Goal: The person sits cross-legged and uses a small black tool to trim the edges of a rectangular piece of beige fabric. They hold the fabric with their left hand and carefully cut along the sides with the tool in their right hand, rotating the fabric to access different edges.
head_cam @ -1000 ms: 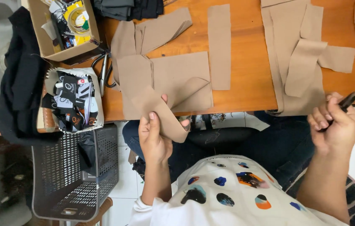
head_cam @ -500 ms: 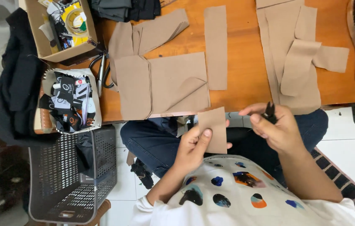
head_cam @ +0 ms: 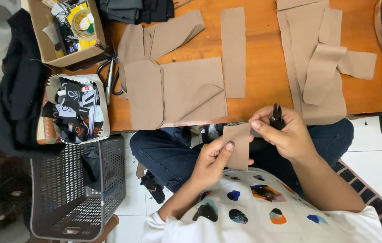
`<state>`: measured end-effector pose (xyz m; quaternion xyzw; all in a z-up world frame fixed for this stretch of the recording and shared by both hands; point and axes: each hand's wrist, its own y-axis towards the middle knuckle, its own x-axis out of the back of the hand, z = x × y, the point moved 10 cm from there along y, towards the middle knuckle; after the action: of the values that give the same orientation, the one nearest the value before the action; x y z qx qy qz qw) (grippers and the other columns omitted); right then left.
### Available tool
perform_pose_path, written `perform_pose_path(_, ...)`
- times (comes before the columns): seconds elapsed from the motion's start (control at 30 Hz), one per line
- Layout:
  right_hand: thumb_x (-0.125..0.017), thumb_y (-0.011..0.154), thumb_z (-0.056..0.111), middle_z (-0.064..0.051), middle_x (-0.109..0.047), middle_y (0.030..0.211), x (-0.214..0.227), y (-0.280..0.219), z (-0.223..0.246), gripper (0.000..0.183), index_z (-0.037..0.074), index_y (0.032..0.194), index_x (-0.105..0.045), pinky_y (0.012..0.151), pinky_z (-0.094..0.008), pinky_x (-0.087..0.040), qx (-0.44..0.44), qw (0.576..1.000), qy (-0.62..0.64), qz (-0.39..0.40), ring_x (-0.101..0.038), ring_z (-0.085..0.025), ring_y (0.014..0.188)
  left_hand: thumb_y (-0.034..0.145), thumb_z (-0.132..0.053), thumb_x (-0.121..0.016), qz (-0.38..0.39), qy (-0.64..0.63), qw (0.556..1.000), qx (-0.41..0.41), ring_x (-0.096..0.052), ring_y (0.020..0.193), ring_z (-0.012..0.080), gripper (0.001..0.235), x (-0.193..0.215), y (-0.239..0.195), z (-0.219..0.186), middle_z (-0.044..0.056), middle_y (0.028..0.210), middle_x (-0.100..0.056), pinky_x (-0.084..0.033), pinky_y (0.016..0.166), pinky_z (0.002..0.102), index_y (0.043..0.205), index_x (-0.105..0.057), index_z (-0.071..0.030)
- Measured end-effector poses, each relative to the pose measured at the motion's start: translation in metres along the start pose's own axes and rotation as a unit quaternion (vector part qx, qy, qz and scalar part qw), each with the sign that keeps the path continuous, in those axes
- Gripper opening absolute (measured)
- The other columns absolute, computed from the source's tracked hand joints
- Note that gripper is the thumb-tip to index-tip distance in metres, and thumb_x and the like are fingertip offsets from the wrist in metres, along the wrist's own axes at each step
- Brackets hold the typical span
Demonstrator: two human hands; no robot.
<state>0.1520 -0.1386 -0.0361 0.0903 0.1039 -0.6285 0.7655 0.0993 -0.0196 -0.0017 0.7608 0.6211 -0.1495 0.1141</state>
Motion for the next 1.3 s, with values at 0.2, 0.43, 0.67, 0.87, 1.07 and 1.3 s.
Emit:
perform_pose_path(0.2, -0.058, 0.073, -0.006, -0.002, -0.038, 0.039, 0.008, -0.002, -0.006, 0.007, -0.006, 0.081, -0.056, 0.035, -0.014, -0.032, 0.000, 1.000, -0.005, -0.009, -0.038, -0.005, 0.031, 0.091, -0.012, -0.043, 0.003, -0.016, 1.000, -0.003, -0.060, 0.086, 0.0228, 0.029, 0.003, 0.002, 0.014, 0.018, 0.090, -0.063, -0.050, 0.076, 0.038, 0.113, -0.053, 0.003)
perform_pose_path(0.43, -0.063, 0.070, -0.005, 0.000, -0.036, 0.043, -0.005, -0.001, 0.010, 0.007, -0.005, 0.075, -0.059, 0.038, -0.015, -0.030, 0.000, 0.999, -0.047, 0.007, -0.036, -0.003, 0.038, 0.083, -0.008, -0.059, -0.047, 0.012, 0.999, 0.002, -0.055, 0.072, 0.0083, 0.011, 0.004, 0.008, 0.013, 0.013, 0.069, -0.065, -0.049, 0.060, 0.024, 0.081, -0.065, 0.001)
perform_pose_path(0.67, -0.059, 0.071, -0.005, -0.001, -0.036, 0.039, 0.009, -0.007, -0.010, 0.007, -0.006, 0.078, -0.057, 0.035, -0.014, -0.030, -0.034, 0.999, 0.014, 0.001, -0.035, -0.004, 0.032, 0.084, -0.010, -0.056, -0.086, -0.043, 0.995, 0.011, -0.060, 0.078, 0.0183, 0.016, 0.011, 0.004, 0.018, 0.018, 0.081, -0.065, -0.052, 0.066, 0.031, 0.088, -0.064, 0.003)
perform_pose_path(0.87, -0.054, 0.077, -0.003, 0.000, -0.034, 0.039, 0.036, -0.010, -0.021, 0.007, -0.005, 0.083, -0.054, 0.031, -0.014, -0.029, -0.039, 0.997, 0.057, -0.038, -0.030, -0.003, 0.030, 0.084, -0.011, -0.051, -0.152, -0.139, 0.978, -0.019, -0.060, 0.078, 0.0328, 0.025, 0.048, -0.002, 0.031, 0.028, 0.090, -0.060, -0.051, 0.067, 0.044, 0.098, -0.057, 0.010)
perform_pose_path(1.07, -0.052, 0.082, 0.009, 0.005, -0.033, 0.052, 0.075, -0.016, -0.024, 0.005, 0.005, 0.084, -0.051, 0.035, -0.016, -0.020, -0.074, 0.990, 0.106, -0.060, -0.027, -0.002, 0.036, 0.083, -0.027, -0.056, -0.195, -0.202, 0.959, -0.029, -0.061, 0.072, 0.0432, 0.039, 0.104, -0.021, 0.037, 0.027, 0.092, -0.060, -0.053, 0.062, 0.052, 0.104, -0.050, 0.006)
perform_pose_path(1.3, -0.057, 0.084, 0.022, 0.005, -0.025, 0.054, 0.140, -0.032, -0.015, 0.012, 0.014, 0.086, -0.048, 0.035, -0.014, -0.016, -0.049, 0.963, 0.110, -0.240, -0.022, -0.001, 0.037, 0.095, -0.026, -0.037, -0.152, -0.280, 0.944, -0.090, -0.061, 0.067, 0.0413, 0.032, 0.128, -0.036, 0.035, 0.022, 0.102, -0.059, -0.052, 0.051, 0.050, 0.117, -0.045, -0.004)
